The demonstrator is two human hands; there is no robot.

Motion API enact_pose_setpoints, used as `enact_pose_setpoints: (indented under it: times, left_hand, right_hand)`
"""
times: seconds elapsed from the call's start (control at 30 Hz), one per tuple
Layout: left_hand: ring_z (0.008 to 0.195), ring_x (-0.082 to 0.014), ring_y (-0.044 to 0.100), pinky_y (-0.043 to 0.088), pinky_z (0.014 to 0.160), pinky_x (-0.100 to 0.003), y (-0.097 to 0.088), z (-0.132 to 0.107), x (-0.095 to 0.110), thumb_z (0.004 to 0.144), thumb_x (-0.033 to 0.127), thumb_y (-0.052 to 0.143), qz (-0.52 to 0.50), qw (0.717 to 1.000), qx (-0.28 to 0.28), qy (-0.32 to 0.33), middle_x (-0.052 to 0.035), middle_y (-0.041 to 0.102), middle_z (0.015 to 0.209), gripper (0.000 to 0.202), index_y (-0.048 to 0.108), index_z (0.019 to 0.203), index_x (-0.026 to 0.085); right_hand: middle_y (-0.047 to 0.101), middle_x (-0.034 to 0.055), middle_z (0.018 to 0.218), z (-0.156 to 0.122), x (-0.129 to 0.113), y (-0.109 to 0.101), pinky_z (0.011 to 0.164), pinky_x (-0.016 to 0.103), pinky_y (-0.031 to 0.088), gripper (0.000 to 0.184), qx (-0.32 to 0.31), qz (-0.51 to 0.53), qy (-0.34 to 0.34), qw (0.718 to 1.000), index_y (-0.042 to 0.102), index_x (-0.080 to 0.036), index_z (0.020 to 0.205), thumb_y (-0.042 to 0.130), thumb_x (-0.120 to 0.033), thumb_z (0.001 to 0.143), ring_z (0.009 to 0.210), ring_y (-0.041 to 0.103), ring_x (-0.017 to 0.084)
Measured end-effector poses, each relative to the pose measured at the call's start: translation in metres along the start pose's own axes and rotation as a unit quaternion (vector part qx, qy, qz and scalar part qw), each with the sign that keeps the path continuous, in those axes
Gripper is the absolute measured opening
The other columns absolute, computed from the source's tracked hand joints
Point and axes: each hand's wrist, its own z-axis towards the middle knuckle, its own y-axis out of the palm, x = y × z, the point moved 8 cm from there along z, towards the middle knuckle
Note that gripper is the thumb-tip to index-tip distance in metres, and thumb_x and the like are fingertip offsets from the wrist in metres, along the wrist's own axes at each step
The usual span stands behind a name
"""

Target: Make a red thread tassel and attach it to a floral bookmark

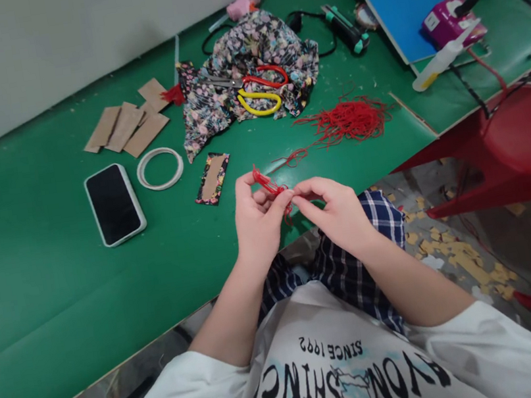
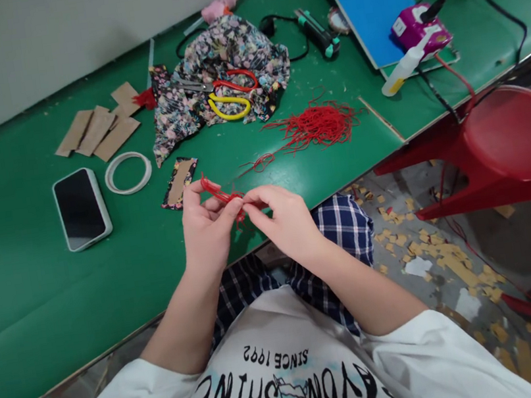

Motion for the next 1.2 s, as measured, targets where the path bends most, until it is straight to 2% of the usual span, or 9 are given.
enact_pose_setpoints:
  times: [0.2, 0.37, 0.6, 0.7, 0.8, 0.9, 1.03, 1.1, 1.2]
  left_hand:
    - [0.059, -0.0101, 0.063, 0.048, 0.055, -0.021, 0.0, -0.001, 0.002, 0.073, 0.023, 0.068, -0.016, 1.0, 0.008, 0.002, 0.0065, 0.061, 0.066, 0.038, 0.035, 0.093, 0.024]
    - [0.054, -0.0072, 0.06, 0.047, 0.052, -0.017, 0.001, -0.001, 0.001, 0.066, 0.023, 0.073, -0.106, 0.994, 0.009, -0.013, 0.0079, 0.061, 0.063, 0.043, 0.038, 0.09, 0.023]
    - [0.048, -0.006, 0.055, 0.044, 0.049, -0.016, 0.003, 0.002, -0.004, 0.064, 0.025, 0.075, -0.137, 0.989, -0.003, -0.052, 0.0073, 0.062, 0.061, 0.043, 0.041, 0.089, 0.022]
    - [0.048, -0.0065, 0.054, 0.044, 0.049, -0.017, 0.004, 0.003, -0.004, 0.069, 0.031, 0.073, -0.126, 0.99, -0.021, -0.056, 0.0075, 0.058, 0.057, 0.038, 0.045, 0.093, 0.021]
    - [0.058, -0.0093, 0.06, 0.046, 0.052, -0.019, 0.004, 0.001, -0.004, 0.079, 0.046, 0.061, -0.109, 0.993, -0.029, -0.044, 0.0034, 0.059, 0.062, 0.031, 0.048, 0.093, 0.02]
    - [0.073, -0.0126, 0.065, 0.051, 0.062, -0.023, -0.001, -0.006, -0.002, 0.08, 0.046, 0.06, -0.083, 0.996, 0.0, -0.013, -0.001, 0.064, 0.075, 0.032, 0.043, 0.092, 0.021]
    - [0.085, -0.0146, 0.067, 0.053, 0.079, -0.031, -0.004, -0.023, 0.006, 0.076, 0.032, 0.068, -0.061, 0.996, 0.037, 0.054, -0.003, 0.066, 0.091, 0.043, 0.034, 0.1, 0.024]
    - [0.094, -0.0166, 0.064, 0.051, 0.083, -0.034, -0.008, -0.032, 0.015, 0.074, 0.028, 0.07, 0.009, 0.991, 0.072, 0.112, -0.0056, 0.062, 0.102, 0.046, 0.035, 0.105, 0.024]
    - [0.106, -0.0213, 0.055, 0.047, 0.085, -0.036, -0.018, -0.046, 0.041, 0.067, 0.027, 0.077, 0.216, 0.929, 0.18, 0.241, -0.0091, 0.051, 0.116, 0.045, 0.05, 0.103, 0.021]
  right_hand:
    - [0.07, -0.0013, 0.083, -0.001, 0.011, 0.0, 0.074, 0.027, 0.048, 0.009, -0.016, 0.111, 0.054, 0.992, 0.07, -0.023, 0.084, 0.065, -0.024, 0.077, 0.078, 0.062, 0.012]
    - [0.07, -0.0002, 0.077, 0.002, 0.004, -0.007, 0.067, 0.025, 0.047, 0.007, 0.01, 0.041, 0.035, 0.998, 0.07, -0.019, 0.078, 0.063, -0.02, 0.078, 0.072, 0.062, 0.011]
    - [0.063, -0.0013, 0.068, 0.001, -0.018, -0.009, 0.065, 0.024, 0.044, 0.008, 0.054, -0.089, -0.08, 0.991, 0.062, -0.018, 0.072, 0.058, -0.015, 0.078, 0.066, 0.056, 0.01]
    - [0.06, -0.0007, 0.066, -0.001, -0.021, -0.009, 0.066, 0.024, 0.044, 0.009, 0.084, -0.108, -0.1, 0.986, 0.059, -0.017, 0.07, 0.056, -0.015, 0.078, 0.065, 0.054, 0.01]
    - [0.061, -0.0006, 0.068, 0.001, -0.014, -0.013, 0.066, 0.024, 0.044, 0.007, 0.108, -0.082, -0.068, 0.988, 0.059, -0.017, 0.071, 0.056, -0.014, 0.077, 0.065, 0.054, 0.01]
    - [0.062, -0.0006, 0.071, 0.004, -0.005, -0.016, 0.067, 0.025, 0.045, 0.006, 0.122, -0.041, -0.022, 0.991, 0.059, -0.018, 0.073, 0.056, -0.016, 0.077, 0.067, 0.056, 0.011]
    - [0.063, -0.0006, 0.071, 0.006, 0.006, -0.015, 0.066, 0.025, 0.047, 0.006, 0.127, 0.034, 0.032, 0.991, 0.058, -0.019, 0.073, 0.056, -0.02, 0.078, 0.067, 0.057, 0.011]
    - [0.062, -0.0012, 0.07, 0.006, 0.012, -0.012, 0.064, 0.025, 0.047, 0.006, 0.126, 0.084, 0.064, 0.986, 0.058, -0.019, 0.073, 0.056, -0.023, 0.078, 0.064, 0.058, 0.011]
    - [0.061, -0.002, 0.067, 0.005, 0.016, -0.007, 0.061, 0.025, 0.047, 0.006, 0.124, 0.117, 0.095, 0.981, 0.058, -0.02, 0.074, 0.057, -0.024, 0.078, 0.061, 0.057, 0.01]
